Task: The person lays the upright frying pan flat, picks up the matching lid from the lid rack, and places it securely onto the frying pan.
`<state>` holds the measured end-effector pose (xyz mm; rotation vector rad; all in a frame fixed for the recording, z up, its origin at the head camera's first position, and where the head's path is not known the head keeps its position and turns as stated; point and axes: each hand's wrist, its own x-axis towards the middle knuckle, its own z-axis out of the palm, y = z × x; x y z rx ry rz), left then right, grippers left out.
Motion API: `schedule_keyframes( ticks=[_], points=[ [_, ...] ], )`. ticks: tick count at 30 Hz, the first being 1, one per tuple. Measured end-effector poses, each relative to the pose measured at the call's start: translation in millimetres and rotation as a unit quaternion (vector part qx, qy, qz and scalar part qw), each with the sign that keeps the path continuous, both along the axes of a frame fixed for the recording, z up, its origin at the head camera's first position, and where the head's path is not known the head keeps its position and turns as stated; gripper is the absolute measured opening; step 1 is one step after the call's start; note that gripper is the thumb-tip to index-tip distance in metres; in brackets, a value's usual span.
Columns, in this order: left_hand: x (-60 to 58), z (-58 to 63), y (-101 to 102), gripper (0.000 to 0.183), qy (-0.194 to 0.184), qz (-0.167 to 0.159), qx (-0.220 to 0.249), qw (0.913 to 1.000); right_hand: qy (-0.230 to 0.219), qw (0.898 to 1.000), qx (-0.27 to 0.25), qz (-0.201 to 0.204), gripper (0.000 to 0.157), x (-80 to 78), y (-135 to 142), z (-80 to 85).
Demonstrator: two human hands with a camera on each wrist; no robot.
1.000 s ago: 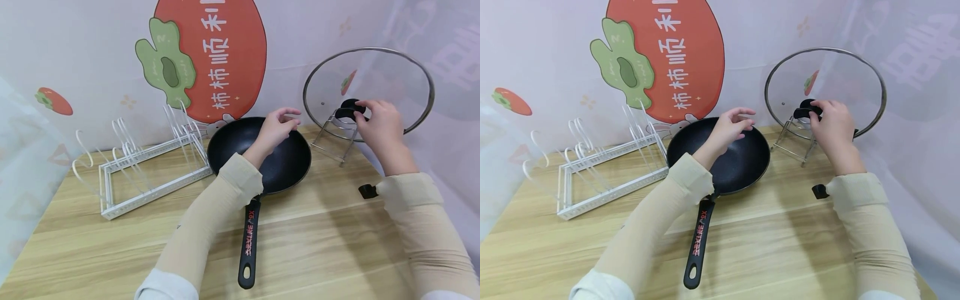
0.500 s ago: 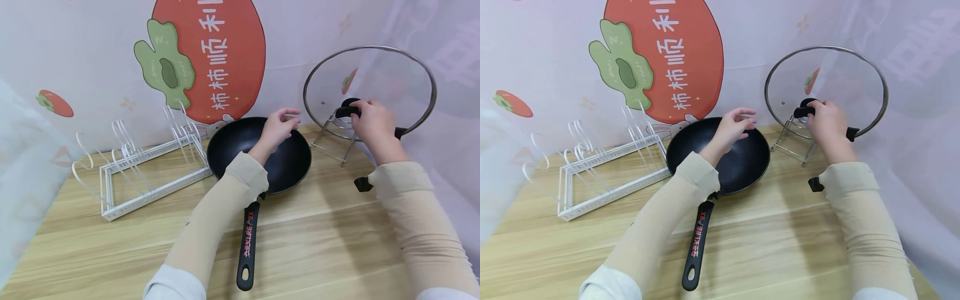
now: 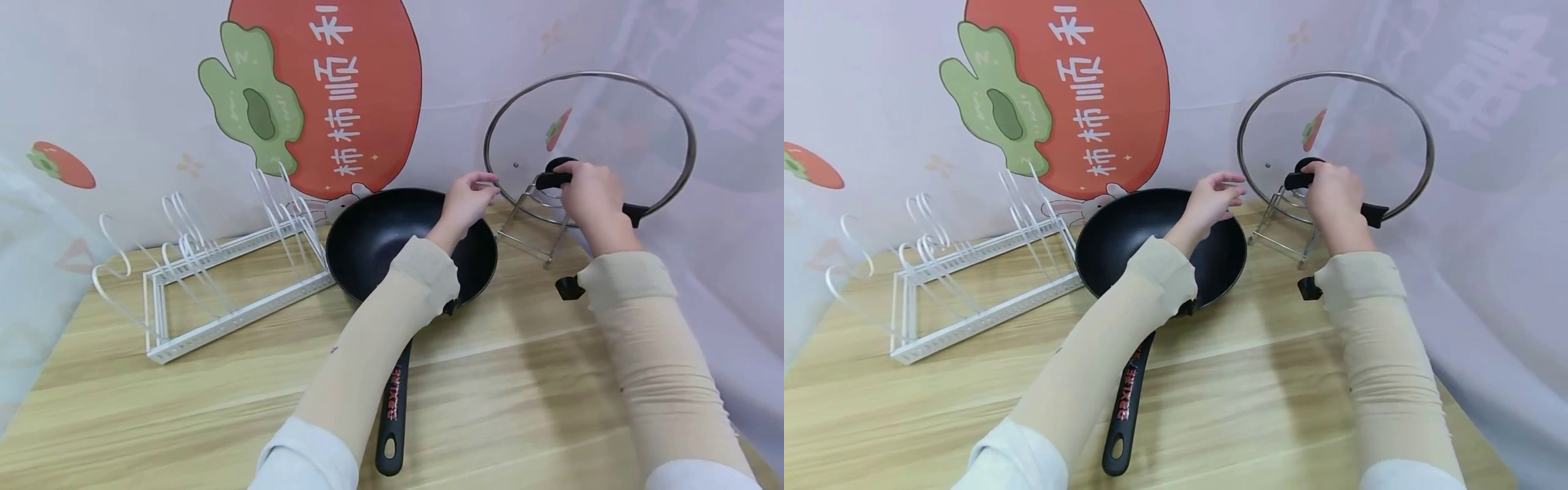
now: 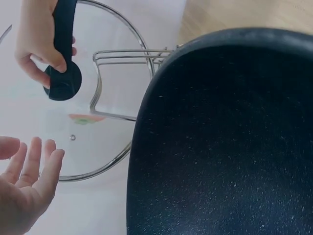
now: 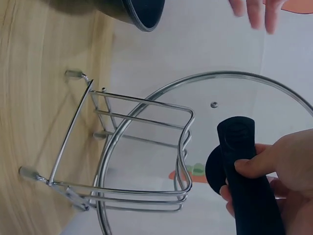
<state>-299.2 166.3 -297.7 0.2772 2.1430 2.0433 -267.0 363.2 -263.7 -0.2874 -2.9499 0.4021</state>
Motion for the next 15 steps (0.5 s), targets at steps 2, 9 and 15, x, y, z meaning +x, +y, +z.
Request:
schedule_keyframes(
  ticks=[2,9,15],
  points=[
    [-1.4,-1.5,5,0.022,-0.004,-0.001,-0.005,1.0000,0.000,1.000,0.001,-0.002,0.046,-0.6,0,1.4],
    [-3.8,-7.1,20,0.022,-0.008,0.004,-0.031,0.9995,-0.012,1.000,0.011,-0.013,0.047,-3.2,-1,5.8],
    [-5.1,-12.5,30,0.022,0.000,0.010,-0.068,0.9976,-0.020,1.000,0.008,-0.021,0.046,-1.7,-5,4.3]
  ],
)
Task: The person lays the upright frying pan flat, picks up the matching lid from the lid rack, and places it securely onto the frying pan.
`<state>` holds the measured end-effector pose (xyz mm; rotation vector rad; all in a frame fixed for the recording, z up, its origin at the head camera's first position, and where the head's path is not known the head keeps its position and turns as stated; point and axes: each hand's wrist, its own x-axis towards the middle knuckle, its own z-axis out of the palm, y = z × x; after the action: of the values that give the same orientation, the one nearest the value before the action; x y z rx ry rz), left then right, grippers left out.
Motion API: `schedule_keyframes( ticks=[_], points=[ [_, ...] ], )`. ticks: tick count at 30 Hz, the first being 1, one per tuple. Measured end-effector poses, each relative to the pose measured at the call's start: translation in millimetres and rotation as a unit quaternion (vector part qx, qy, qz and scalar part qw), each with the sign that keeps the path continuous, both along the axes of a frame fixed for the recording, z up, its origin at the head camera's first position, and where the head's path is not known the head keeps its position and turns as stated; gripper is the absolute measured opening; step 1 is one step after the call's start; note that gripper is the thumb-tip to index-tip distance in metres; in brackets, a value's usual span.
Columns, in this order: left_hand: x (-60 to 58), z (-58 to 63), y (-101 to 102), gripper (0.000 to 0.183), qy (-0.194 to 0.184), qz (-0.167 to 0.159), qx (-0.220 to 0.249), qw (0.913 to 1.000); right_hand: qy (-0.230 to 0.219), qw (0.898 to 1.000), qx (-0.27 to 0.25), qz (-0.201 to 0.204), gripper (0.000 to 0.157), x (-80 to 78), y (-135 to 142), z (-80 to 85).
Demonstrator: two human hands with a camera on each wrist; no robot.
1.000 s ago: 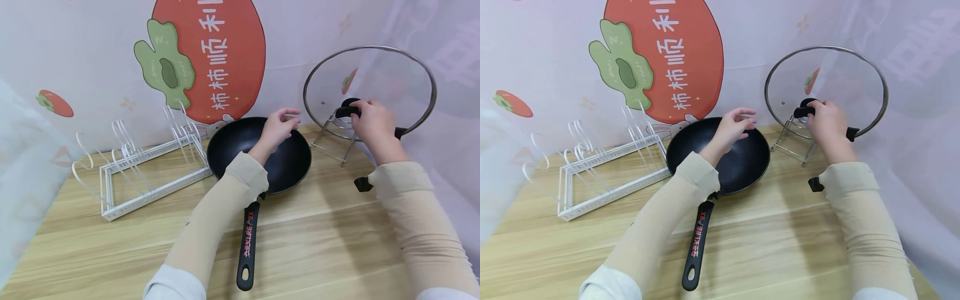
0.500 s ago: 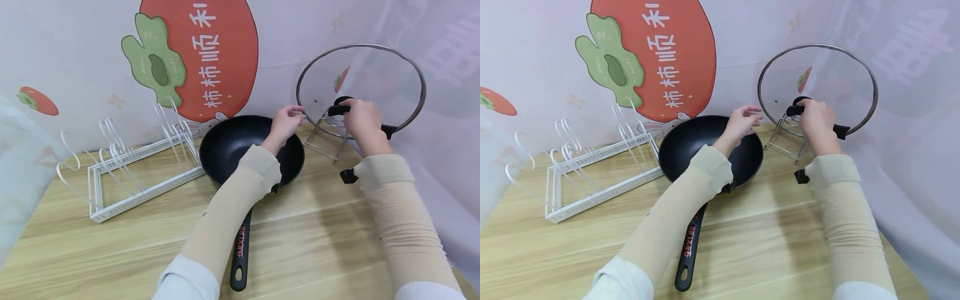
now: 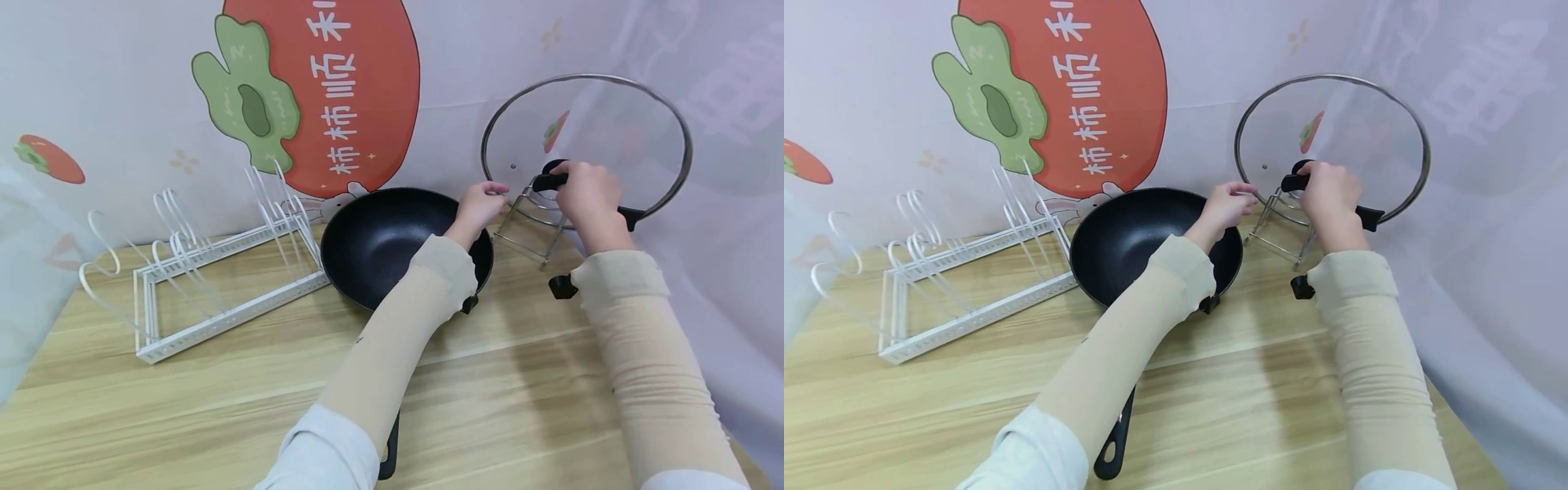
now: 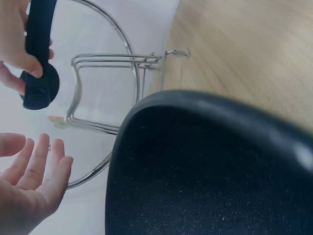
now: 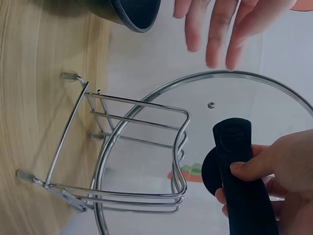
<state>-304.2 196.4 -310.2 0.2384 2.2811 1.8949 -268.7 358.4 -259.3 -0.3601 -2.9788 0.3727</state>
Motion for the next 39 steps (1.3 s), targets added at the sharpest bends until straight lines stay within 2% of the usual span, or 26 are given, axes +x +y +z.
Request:
schedule_keyframes(
  ticks=[6,14,19,23,33,39],
  points=[
    [-1.2,-5.3,11,0.025,0.003,0.001,-0.045,0.9990,-0.001,1.000,-0.023,-0.011,0.047,4.4,2,-1.8],
    [-1.7,-4.4,22,0.028,0.027,0.010,-0.094,0.9952,0.008,1.000,-0.016,-0.004,0.046,5.6,1,-2.2],
    [1.9,-3.2,35,0.030,0.042,-0.021,-0.120,0.9917,0.017,0.999,-0.026,-0.014,0.044,12.7,8,-2.2],
    [1.7,0.2,43,0.035,0.051,-0.027,-0.129,0.9899,0.032,0.999,-0.016,-0.011,0.043,13.6,11,-0.7],
    [-7.9,0.9,50,0.039,0.081,-0.056,-0.166,0.9813,0.039,0.999,-0.032,-0.007,0.041,8.0,7,-0.8],
    [-10.1,-2.1,54,0.038,0.073,-0.068,-0.199,0.9750,0.034,0.999,-0.032,-0.006,0.041,6.3,7,-3.6]
  ],
)
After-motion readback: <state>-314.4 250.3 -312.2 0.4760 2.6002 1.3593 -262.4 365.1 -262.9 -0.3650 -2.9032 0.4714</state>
